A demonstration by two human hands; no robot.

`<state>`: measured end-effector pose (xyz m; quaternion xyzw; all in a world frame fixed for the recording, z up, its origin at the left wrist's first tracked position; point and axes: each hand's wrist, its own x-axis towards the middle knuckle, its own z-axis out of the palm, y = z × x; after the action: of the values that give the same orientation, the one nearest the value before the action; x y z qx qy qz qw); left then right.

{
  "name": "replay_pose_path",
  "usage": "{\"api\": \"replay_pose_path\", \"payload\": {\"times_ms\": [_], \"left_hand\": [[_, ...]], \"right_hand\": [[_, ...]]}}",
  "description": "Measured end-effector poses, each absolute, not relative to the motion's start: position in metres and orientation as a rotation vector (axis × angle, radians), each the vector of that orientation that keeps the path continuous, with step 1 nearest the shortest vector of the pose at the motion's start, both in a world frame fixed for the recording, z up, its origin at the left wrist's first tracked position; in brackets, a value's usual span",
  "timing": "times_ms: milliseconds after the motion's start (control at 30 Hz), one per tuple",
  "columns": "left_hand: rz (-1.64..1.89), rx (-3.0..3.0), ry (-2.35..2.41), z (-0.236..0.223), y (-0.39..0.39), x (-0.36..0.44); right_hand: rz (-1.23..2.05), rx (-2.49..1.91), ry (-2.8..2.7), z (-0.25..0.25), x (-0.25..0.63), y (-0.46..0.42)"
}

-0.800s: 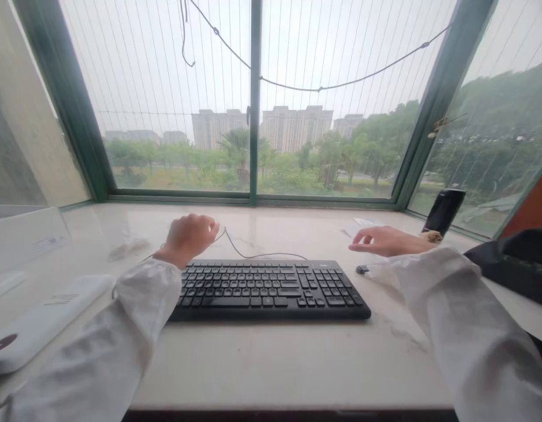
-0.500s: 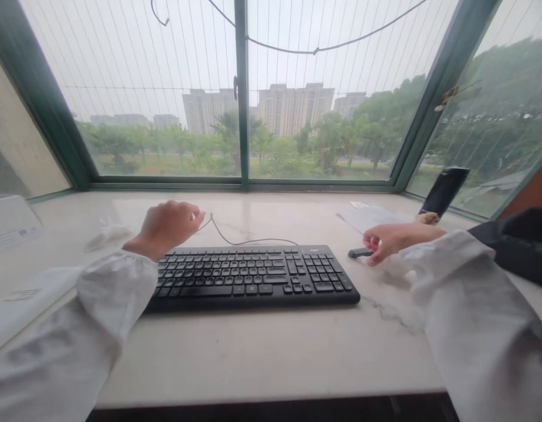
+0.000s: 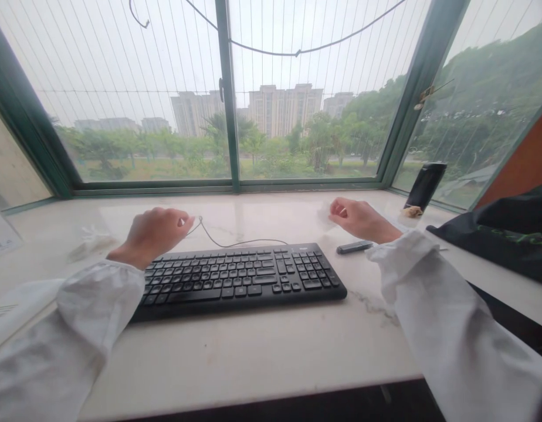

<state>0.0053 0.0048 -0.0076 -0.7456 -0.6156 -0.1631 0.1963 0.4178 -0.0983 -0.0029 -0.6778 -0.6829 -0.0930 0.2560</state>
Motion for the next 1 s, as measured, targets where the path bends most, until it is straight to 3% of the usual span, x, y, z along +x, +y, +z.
{"api": "replay_pose_path", "payload": {"times_ms": [433, 733, 1000], "left_hand": [[-0.373, -2.373, -1.455, -0.013, -0.001, 0.014], [-0.409, -2.608, -1.236, -0.024, -0.015, 0.034], [-0.419, -2.799, -1.023, -0.029, -0.037, 0.051]], "right_hand": [[0.481, -2.247, -2.189, -0.016, 0.471, -0.098], [0.433, -2.255, -2.235, -0.02, 0.464, -0.093], [0.393, -1.854, -2.194, 0.004, 0.435, -0.106]]}}
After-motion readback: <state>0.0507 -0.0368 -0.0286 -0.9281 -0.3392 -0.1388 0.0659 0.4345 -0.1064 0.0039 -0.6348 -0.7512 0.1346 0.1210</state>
